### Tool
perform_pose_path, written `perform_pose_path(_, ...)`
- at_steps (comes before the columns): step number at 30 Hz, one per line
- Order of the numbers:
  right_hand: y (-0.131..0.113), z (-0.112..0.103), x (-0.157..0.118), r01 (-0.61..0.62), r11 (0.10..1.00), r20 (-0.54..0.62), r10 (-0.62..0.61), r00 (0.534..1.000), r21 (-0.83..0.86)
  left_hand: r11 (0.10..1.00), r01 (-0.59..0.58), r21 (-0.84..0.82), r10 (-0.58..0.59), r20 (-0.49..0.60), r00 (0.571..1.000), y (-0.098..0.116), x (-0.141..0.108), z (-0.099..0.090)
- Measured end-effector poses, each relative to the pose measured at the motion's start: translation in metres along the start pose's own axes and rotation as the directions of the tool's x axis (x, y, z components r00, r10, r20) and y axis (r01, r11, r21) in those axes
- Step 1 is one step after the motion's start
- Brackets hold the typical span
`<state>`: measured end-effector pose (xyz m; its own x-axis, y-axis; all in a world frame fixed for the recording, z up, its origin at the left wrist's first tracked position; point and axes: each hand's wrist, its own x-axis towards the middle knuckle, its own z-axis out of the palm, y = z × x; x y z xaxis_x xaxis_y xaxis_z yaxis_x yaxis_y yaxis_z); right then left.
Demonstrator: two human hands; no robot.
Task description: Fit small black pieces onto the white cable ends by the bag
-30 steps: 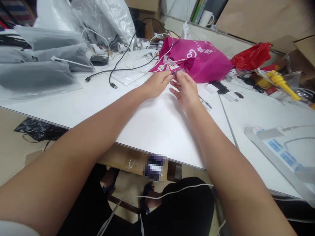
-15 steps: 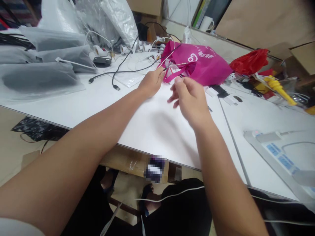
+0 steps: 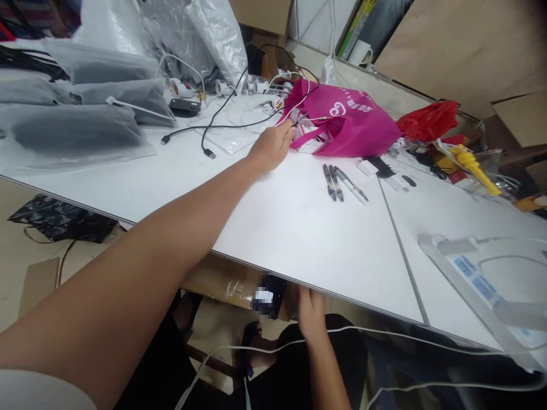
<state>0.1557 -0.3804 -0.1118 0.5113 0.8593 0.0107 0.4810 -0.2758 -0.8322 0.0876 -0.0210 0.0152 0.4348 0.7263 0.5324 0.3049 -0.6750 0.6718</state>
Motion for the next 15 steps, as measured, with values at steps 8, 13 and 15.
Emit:
perform_pose_path(8,-0.145,-0.086,-0.026,0.348,0.936,0.471,-0.287,0.834,-0.046,0.988,0.156,0.017,-0.154,-0.061,0.986,-0.014,0.006,-0.006)
perform_pose_path(13,-0.183,-0.078,0.112,0.512,0.819,0.198,-0.473,0.858,-0.261,0.958,0.236,0.161,-0.224,-0.090,0.970,-0.024,0.006,-0.010)
perform_pose_path(15,-0.175,-0.054,0.174,0.485,0.812,0.095,-0.482,0.871,-0.324,0.949,0.247,0.196,-0.233,-0.093,0.968,-0.025,0.006,-0.011)
